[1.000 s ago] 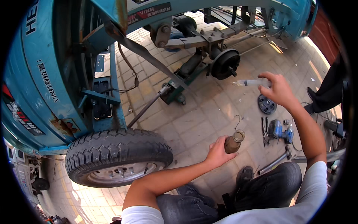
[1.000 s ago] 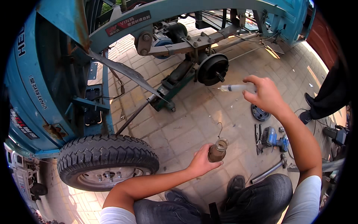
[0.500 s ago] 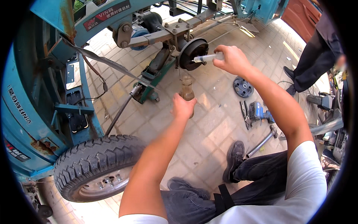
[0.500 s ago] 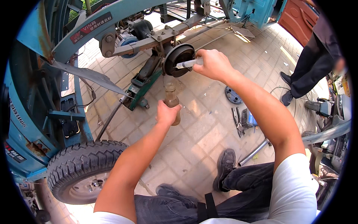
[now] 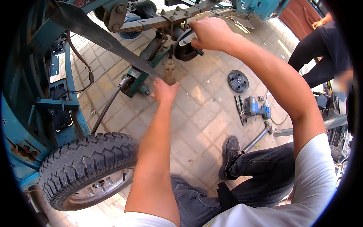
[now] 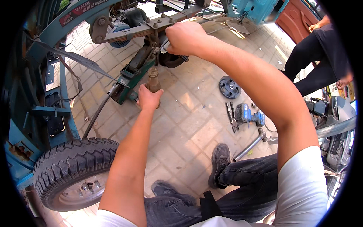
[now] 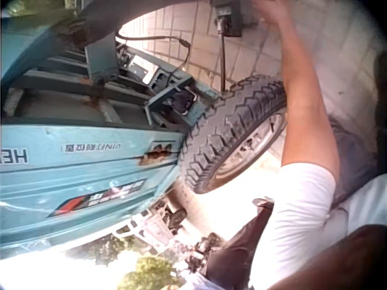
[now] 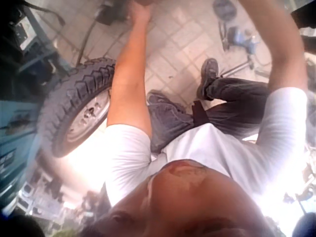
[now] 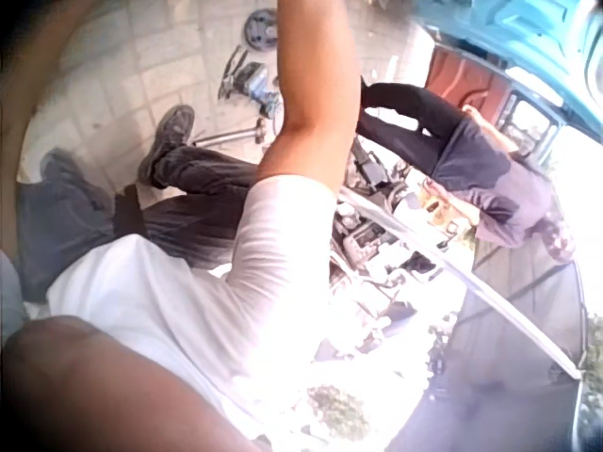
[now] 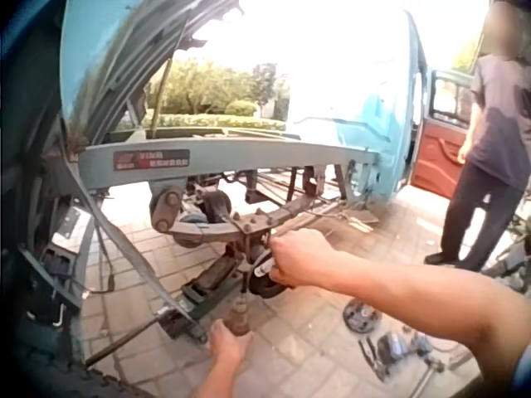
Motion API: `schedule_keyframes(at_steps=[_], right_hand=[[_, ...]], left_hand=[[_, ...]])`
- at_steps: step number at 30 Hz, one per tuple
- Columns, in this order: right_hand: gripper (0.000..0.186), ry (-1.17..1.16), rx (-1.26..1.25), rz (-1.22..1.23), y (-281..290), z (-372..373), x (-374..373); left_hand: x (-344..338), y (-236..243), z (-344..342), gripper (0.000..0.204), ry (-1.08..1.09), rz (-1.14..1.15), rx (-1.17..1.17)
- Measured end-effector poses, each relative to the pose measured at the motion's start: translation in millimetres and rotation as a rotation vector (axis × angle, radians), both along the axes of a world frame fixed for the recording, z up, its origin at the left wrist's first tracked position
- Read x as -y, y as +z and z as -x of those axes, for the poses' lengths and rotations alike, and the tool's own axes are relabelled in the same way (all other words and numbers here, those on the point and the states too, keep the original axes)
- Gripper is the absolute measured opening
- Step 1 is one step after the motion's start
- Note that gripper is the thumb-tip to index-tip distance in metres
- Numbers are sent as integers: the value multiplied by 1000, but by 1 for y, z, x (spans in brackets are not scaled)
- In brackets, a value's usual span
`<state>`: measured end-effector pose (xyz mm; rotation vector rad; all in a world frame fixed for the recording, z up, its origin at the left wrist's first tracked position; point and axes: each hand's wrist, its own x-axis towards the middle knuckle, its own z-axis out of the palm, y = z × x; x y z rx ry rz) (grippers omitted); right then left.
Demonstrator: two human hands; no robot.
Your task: The person removes a wheel from a three-wheeled vehicle using a hammer and an impact wrench, then lubricates the wheel hub with a syringe. The person handles the tire, wheel hub, and various tools throughout the process.
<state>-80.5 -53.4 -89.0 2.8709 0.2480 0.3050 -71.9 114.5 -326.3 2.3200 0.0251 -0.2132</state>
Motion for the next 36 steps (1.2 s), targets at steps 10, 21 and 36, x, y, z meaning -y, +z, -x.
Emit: schedule_keyframes(at_steps=[10, 21, 36], right_hand=[[27, 25, -91, 165, 3, -25, -21], [24, 57, -193, 311, 11, -32, -50], [21, 121, -180, 359, 5, -44, -59]], left_hand=[[-3, 21, -6, 81, 53, 66, -53], [-13, 20, -20, 87, 79, 66, -90], [-15, 24, -21, 83, 97, 69, -65]])
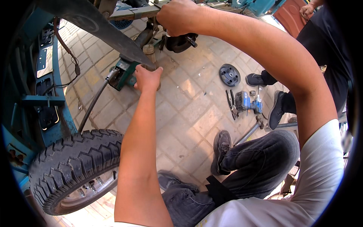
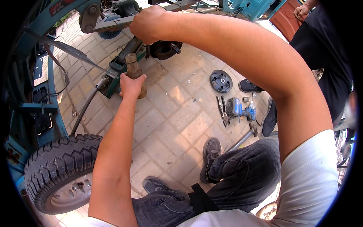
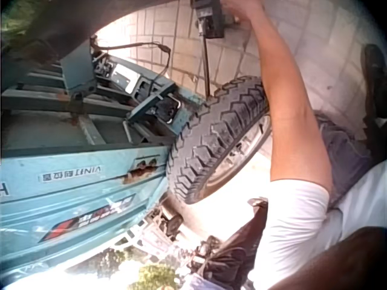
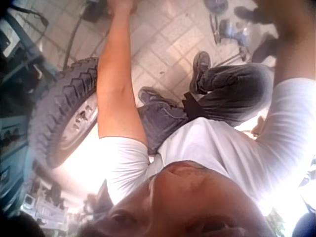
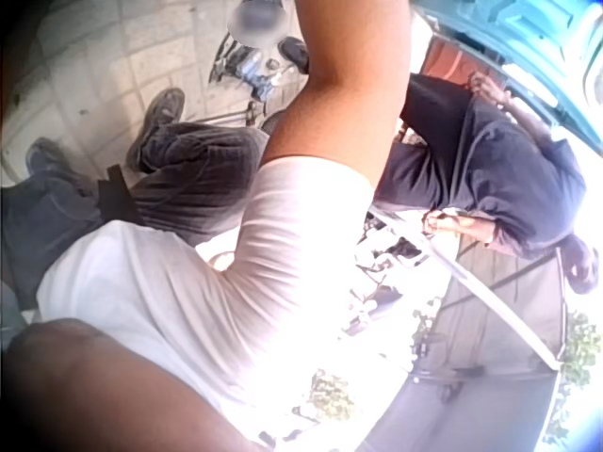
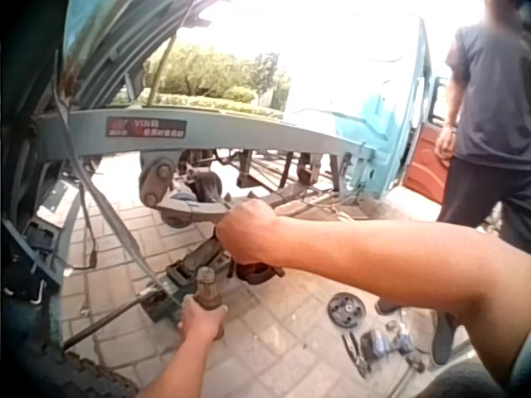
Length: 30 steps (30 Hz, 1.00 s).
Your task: The person removes a wheel from a three-wheeled vehicle using a hammer and an impact wrench, then lubricates the wheel hub with a syringe. The person handles the tire, wheel hub, and various tools throughout the process.
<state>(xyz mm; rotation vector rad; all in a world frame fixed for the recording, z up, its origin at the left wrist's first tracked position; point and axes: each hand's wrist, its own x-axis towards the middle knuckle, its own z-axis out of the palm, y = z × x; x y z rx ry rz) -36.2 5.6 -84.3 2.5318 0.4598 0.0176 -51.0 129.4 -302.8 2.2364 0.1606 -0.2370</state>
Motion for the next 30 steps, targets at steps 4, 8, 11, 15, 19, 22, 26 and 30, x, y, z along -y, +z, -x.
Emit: schedule_keyframes(at_steps=[4, 8, 11, 15, 19, 22, 26, 30], right_hand=[[25, -7, 38, -144, -5, -9, 10], [31, -98, -16, -323, 1, -3, 14], [28, 27, 182, -408, -11, 2, 26], [25, -21, 41, -303, 3, 0, 27], [28, 34, -100, -73, 16, -24, 14], [29, 72, -115, -34, 20, -22, 8], [28, -4, -81, -100, 28, -1, 27], [33, -53, 39, -340, 17, 36, 61]], left_hand=[[-2, 0, -1, 84, -3, 3, -10], [-3, 0, -1, 85, 3, 12, -6], [-2, -1, 2, 86, 1, 36, -8], [-2, -3, 12, 87, -13, 120, -13], [3, -1, 19, 87, 15, 183, -36], [2, -6, 22, 85, -9, 263, -52], [10, -18, 47, 83, -13, 229, -57], [6, -31, 42, 76, 44, 380, -18]])
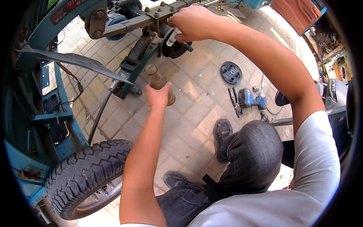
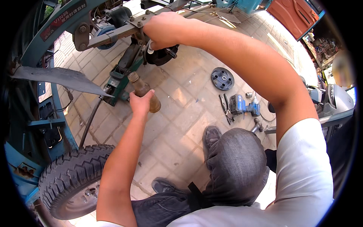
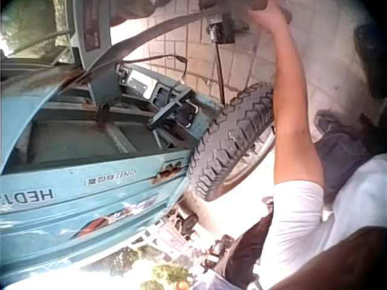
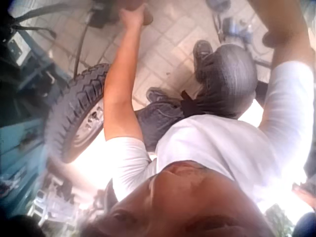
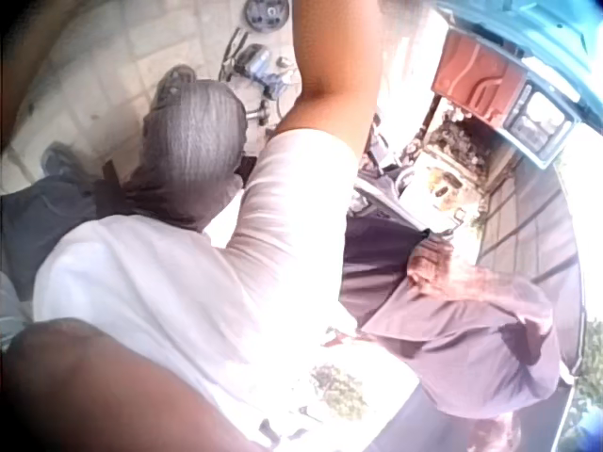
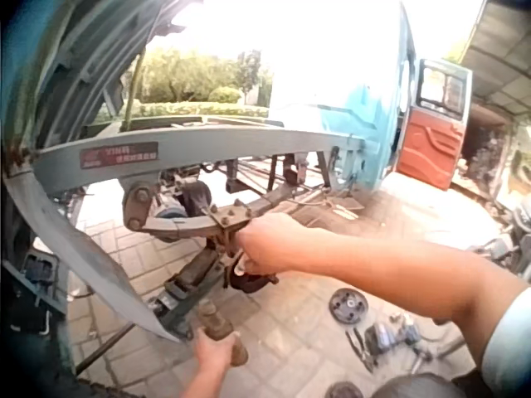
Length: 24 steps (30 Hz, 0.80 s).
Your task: The person removes a wheel from a three-wheeled vehicle using a hammer and an impact wrench, then lubricates the wheel hub with a syringe. The person handles the tire, wheel hub, and various tools throughout the process.
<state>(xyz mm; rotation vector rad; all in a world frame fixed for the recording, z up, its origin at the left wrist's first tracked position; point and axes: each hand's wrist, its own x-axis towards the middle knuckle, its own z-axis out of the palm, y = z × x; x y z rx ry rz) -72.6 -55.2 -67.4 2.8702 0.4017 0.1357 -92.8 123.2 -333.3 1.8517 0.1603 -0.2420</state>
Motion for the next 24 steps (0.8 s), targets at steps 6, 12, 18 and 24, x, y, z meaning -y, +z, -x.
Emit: schedule_keyframes(at_steps=[6, 12, 18, 24], right_hand=[[43, -258, 115, -592, -64, 68, 45], [45, -473, 145, -908, -131, 111, 42], [43, -554, 176, -1137, -152, 104, 57], [40, -626, 143, -1415, -165, 97, 76]], left_hand=[[-13, 11, 23, 72, -66, 29, 10], [-20, 6, 43, 71, -30, 92, 0], [-14, 23, 50, 73, -75, 75, -77], [-18, 36, 61, 66, -122, 65, -139]])
